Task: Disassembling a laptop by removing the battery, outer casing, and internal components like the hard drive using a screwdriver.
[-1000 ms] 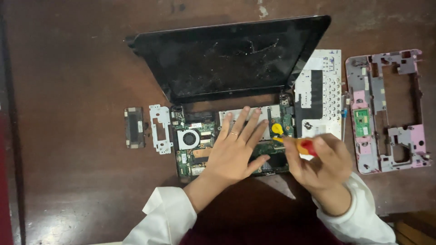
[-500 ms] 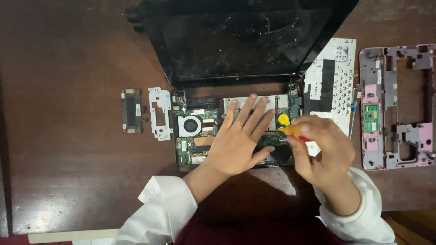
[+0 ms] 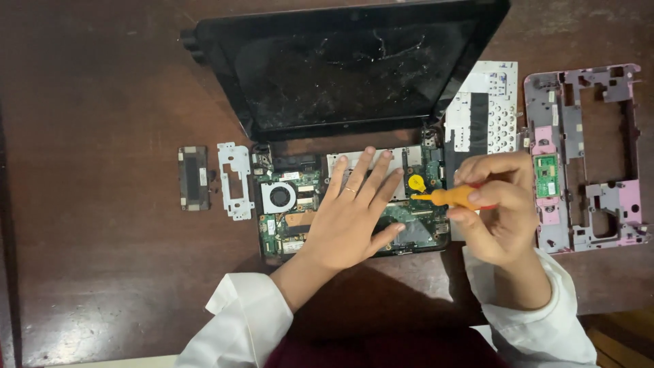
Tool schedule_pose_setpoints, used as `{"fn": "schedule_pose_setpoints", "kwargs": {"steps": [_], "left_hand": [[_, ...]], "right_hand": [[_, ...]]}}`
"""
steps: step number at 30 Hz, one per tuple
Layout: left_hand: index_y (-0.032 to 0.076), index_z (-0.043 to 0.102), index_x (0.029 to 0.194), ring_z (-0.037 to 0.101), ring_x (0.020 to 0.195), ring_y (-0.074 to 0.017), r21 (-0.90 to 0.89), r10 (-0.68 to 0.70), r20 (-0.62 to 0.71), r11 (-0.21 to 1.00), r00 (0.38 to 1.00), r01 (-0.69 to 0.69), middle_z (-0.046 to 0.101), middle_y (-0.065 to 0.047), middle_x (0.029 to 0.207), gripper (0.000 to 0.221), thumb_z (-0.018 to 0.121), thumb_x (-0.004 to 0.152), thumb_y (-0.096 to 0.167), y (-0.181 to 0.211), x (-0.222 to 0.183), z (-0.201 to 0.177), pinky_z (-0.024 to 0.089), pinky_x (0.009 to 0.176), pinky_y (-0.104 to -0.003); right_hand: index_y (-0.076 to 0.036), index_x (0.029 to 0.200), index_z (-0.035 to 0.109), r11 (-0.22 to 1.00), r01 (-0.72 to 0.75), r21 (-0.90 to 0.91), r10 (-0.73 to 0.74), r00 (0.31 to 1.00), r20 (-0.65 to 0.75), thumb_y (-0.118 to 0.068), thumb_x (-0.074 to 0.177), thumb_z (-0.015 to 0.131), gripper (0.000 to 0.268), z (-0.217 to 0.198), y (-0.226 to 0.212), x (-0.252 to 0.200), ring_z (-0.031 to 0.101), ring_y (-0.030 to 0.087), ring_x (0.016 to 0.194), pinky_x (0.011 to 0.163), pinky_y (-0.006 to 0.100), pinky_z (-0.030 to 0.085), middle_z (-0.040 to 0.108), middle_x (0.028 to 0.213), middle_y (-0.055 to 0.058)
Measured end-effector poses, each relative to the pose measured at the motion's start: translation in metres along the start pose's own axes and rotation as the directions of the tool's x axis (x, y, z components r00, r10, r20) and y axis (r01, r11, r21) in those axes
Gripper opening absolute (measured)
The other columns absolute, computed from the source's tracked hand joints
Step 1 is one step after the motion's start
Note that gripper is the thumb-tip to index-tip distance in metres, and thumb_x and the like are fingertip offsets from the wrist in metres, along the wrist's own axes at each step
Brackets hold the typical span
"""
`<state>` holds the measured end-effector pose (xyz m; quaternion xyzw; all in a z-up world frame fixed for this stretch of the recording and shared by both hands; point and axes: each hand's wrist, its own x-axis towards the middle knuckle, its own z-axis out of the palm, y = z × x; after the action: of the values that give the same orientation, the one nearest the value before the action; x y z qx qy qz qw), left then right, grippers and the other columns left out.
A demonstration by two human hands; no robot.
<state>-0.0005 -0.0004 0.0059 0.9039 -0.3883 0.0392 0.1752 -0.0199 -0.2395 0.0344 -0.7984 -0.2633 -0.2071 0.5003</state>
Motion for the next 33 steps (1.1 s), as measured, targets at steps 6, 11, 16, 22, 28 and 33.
{"fn": "schedule_pose_setpoints", "kwargs": {"steps": [6,11,16,22,28,33], "left_hand": [[0.008,0.043,0.156,0.024,0.156,-0.0389,0.010,-0.002,0.007,1.000,1.000,0.002,0.033,-0.017,0.166,0.075,0.045,0.102,0.060,0.000,0.000,0.000,0.017,0.127,-0.060],[0.007,0.044,0.154,0.025,0.155,-0.0403,-0.008,0.007,-0.020,1.000,1.000,-0.007,0.031,-0.018,0.165,0.073,0.048,0.102,0.058,-0.001,0.000,0.002,0.020,0.125,-0.062],[0.008,0.042,0.156,0.025,0.155,-0.0393,-0.001,0.001,0.020,1.000,1.000,-0.001,0.034,-0.018,0.165,0.075,0.043,0.102,0.060,-0.001,0.001,0.001,0.016,0.126,-0.060],[0.007,0.043,0.155,0.026,0.155,-0.0397,0.003,0.005,0.028,1.000,1.000,-0.005,0.032,-0.019,0.165,0.074,0.045,0.102,0.059,-0.001,0.002,-0.004,0.019,0.125,-0.061],[0.006,0.033,0.159,0.013,0.157,-0.0420,-0.142,0.010,-0.006,0.990,1.000,-0.011,0.027,-0.024,0.166,0.073,0.048,0.104,0.052,-0.001,-0.002,0.005,0.001,0.125,-0.064],[0.005,0.036,0.157,0.018,0.156,-0.0431,-0.127,0.021,-0.050,0.992,0.999,-0.027,0.029,-0.024,0.165,0.072,0.050,0.104,0.052,-0.001,-0.001,0.009,0.006,0.124,-0.066]], "right_hand": [[-0.010,0.110,0.059,0.997,-0.026,0.076,0.018,0.995,0.103,-0.002,0.105,0.048,0.015,-0.006,-0.017,0.011,0.073,0.035,0.111,0.101,0.046,0.065,0.065,0.122,0.021],[-0.013,0.114,0.062,0.992,0.057,0.111,-0.065,0.996,0.068,-0.023,0.093,0.072,0.026,-0.002,-0.008,0.006,0.075,0.029,0.108,0.097,0.042,0.063,0.069,0.120,0.017],[-0.009,0.123,0.060,0.999,0.006,0.053,-0.003,0.998,-0.061,-0.004,0.102,0.060,0.022,0.009,-0.004,-0.003,0.075,0.030,0.101,0.086,0.031,0.071,0.055,0.120,0.016],[-0.008,0.122,0.060,0.999,0.034,0.028,-0.032,0.996,-0.080,-0.020,0.109,0.046,0.023,0.010,-0.015,0.003,0.075,0.035,0.102,0.092,0.042,0.068,0.068,0.113,0.025],[0.007,0.109,0.063,0.998,0.060,0.017,-0.056,0.978,-0.202,0.002,0.090,0.070,0.021,0.020,-0.004,-0.002,0.072,0.046,0.102,0.085,0.046,0.062,0.055,0.108,0.024],[0.007,0.114,0.061,0.995,0.073,0.062,-0.060,0.980,-0.188,-0.005,0.096,0.061,0.022,0.016,-0.004,-0.007,0.071,0.048,0.099,0.086,0.050,0.060,0.062,0.108,0.030]]}}
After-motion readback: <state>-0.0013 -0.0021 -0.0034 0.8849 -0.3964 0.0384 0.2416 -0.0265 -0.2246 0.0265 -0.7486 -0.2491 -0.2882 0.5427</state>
